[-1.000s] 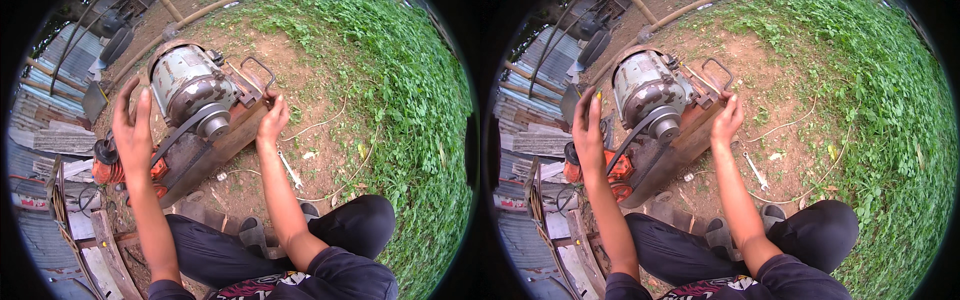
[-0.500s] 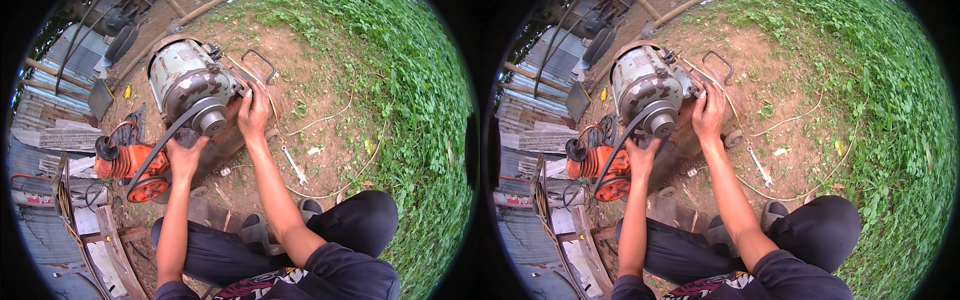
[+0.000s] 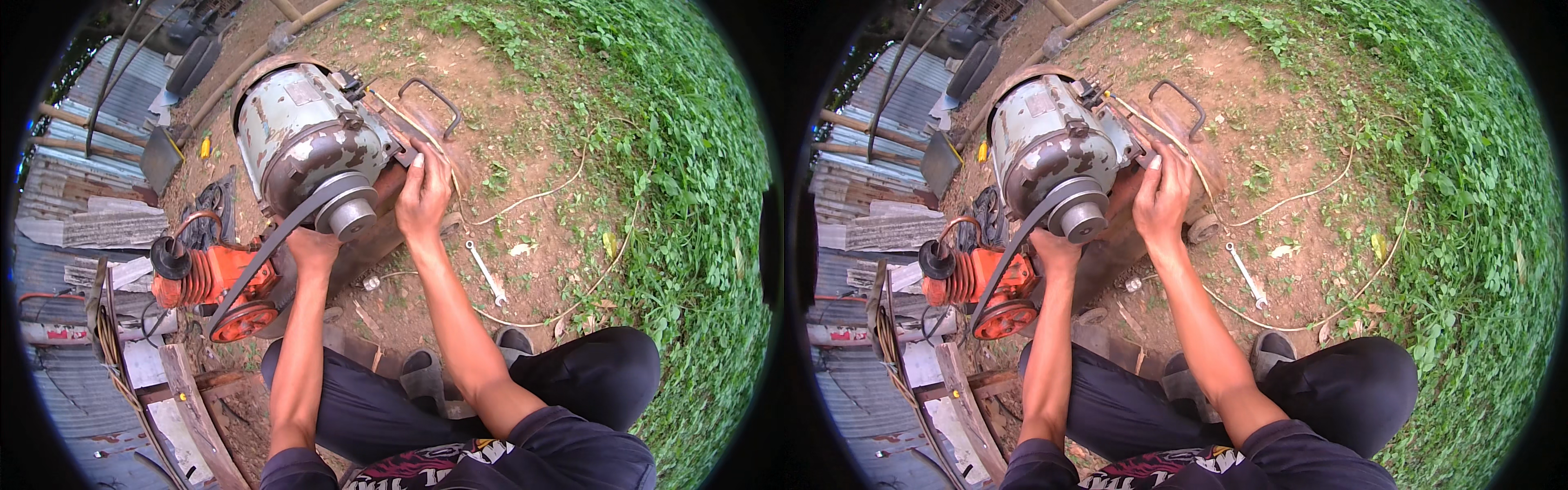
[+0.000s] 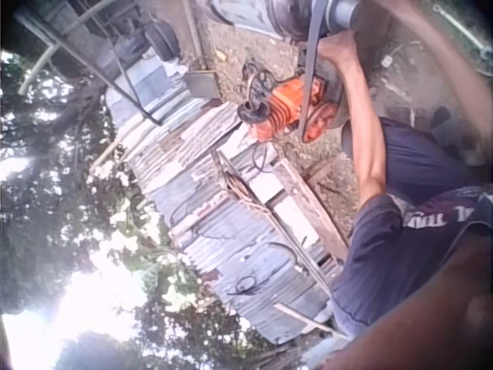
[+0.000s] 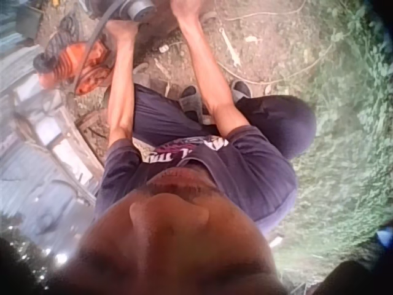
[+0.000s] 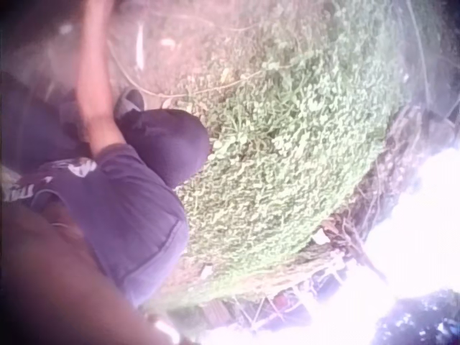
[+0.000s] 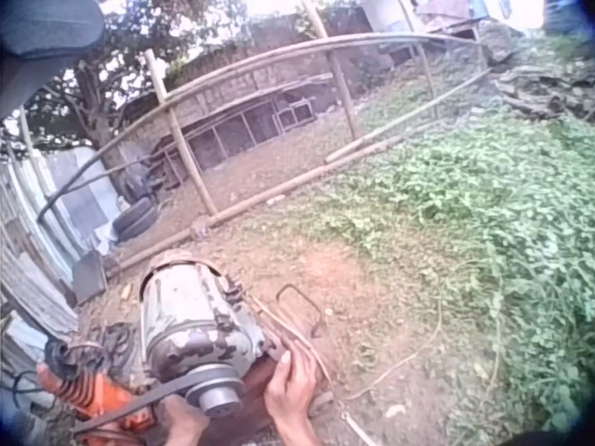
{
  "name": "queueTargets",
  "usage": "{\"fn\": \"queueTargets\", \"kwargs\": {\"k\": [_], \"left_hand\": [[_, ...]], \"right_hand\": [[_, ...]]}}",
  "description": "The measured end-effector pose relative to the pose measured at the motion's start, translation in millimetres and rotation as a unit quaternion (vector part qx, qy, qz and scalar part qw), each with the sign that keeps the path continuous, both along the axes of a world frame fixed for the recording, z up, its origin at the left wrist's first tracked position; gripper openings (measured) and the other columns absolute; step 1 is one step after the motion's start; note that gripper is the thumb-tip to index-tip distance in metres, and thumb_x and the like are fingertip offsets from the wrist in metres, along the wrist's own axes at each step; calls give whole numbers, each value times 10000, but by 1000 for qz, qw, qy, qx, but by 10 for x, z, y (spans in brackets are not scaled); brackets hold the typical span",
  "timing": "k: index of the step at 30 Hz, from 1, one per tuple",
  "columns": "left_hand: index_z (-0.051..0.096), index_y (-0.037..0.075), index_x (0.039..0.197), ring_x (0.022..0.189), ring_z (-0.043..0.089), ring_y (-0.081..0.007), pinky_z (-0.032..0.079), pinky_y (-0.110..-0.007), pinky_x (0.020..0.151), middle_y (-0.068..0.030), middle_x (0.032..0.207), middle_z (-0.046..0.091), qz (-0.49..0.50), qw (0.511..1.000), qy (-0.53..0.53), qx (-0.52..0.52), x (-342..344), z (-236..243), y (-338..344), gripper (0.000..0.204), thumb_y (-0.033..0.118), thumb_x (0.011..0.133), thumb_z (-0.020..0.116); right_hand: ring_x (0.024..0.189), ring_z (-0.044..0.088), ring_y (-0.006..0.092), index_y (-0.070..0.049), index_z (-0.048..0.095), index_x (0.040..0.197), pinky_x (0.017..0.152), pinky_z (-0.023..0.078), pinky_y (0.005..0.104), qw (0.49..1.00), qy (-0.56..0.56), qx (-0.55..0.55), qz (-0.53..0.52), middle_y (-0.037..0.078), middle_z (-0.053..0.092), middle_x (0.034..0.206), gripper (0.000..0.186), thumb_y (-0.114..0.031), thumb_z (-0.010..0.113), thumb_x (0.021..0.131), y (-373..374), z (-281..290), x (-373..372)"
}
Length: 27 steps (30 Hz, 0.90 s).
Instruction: The person fits a drive belt onto the pulleys of an air compressor and uses a wrench to tighten the bolts on the motor mount.
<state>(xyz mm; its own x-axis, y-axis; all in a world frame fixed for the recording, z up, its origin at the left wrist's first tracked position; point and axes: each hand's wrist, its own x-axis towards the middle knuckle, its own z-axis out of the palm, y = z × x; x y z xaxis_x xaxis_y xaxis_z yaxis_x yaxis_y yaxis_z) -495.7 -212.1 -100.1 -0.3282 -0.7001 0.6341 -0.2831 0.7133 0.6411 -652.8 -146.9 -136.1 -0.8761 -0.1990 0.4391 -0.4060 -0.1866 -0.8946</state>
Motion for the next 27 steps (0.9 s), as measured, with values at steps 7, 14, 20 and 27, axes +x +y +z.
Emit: {"fn": "queueTargets", "kwargs": {"k": [7, 14, 20, 27], "left_hand": [[273, -39, 1394, 1231, 500, -260, 377, -389, 1076, -174, 1345, 483, 15, 996, -64, 58, 86, 26, -26, 1127, 163, 523, 958], [239, -4, 1412, 1253, 482, -250, 367, -394, 1089, -158, 1369, 465, -18, 995, -59, 73, 104, 35, -50, 1105, 99, 560, 934], [230, -9, 1405, 1257, 479, -254, 363, -395, 1093, -162, 1367, 465, -8, 992, -124, 8, 151, 0, -79, 1078, 79, 579, 917], [548, 4, 1171, 1115, 580, -273, 419, -405, 1009, -148, 1209, 591, -4, 998, -55, 20, 54, 40, -108, 714, 158, 576, 912]], "right_hand": [[1116, 553, 400, 53, 603, 1170, 1021, 390, 463, 1000, -22, -3, 8, 223, 637, 1132, 287, -115, 466, 981, -15, 29, 27], [1153, 578, 351, 33, 622, 1181, 1009, 425, 424, 999, -35, 19, 0, 202, 652, 1162, 291, -107, 456, 987, 1, 81, 87], [1166, 566, 368, 41, 609, 1195, 1015, 415, 434, 999, -39, 22, -3, 214, 640, 1176, 306, -122, 447, 994, 7, 96, 102], [1189, 521, 430, 77, 562, 1223, 1070, 346, 490, 999, -23, 24, 34, 257, 604, 1199, 320, -103, 450, 983, 59, 80, 134]]}}
